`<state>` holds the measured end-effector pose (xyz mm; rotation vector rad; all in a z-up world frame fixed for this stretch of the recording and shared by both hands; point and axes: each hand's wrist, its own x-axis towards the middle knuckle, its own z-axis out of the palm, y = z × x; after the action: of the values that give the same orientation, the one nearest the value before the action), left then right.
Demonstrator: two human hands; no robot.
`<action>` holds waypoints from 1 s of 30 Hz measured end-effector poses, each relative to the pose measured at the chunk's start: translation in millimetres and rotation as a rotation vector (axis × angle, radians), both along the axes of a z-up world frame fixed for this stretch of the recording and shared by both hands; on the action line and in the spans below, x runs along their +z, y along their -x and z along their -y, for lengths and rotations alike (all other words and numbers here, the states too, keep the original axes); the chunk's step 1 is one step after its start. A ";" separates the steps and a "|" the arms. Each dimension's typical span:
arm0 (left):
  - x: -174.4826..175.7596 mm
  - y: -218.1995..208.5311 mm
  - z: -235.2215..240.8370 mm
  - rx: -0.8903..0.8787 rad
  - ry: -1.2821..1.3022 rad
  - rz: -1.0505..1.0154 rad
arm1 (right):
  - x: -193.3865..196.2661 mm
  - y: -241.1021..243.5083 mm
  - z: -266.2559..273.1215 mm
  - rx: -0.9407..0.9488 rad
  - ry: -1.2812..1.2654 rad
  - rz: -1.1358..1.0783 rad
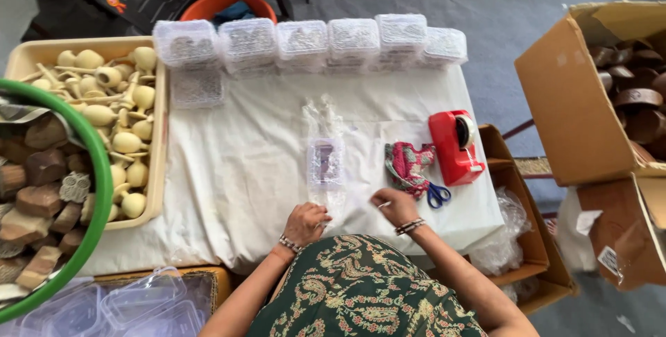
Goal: Wrapping small plastic jewelry boxes in bubble wrap and securing them with tape for fulfillment.
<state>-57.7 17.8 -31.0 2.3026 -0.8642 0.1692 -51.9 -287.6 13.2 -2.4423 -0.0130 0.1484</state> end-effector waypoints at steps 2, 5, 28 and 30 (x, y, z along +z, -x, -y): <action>-5.6 7.1 -5.4 -0.015 0.033 0.025 | 0.9 12.3 40.0 -0.118 0.166 0.101; -11.3 9.8 -7.4 0.122 0.113 -0.029 | -1.6 22.5 88.7 -0.273 0.468 0.144; 28.9 -151.6 60.8 0.369 -0.434 -0.388 | -5.4 69.2 119.0 -0.322 0.475 -0.109; 46.4 -153.7 54.7 0.354 -0.359 -0.483 | -12.8 70.8 122.2 -0.356 0.435 -0.104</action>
<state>96.0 -36.9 15.4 2.6470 -0.2504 -0.4097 -122.7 -409.7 0.4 -2.8136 0.5485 0.1274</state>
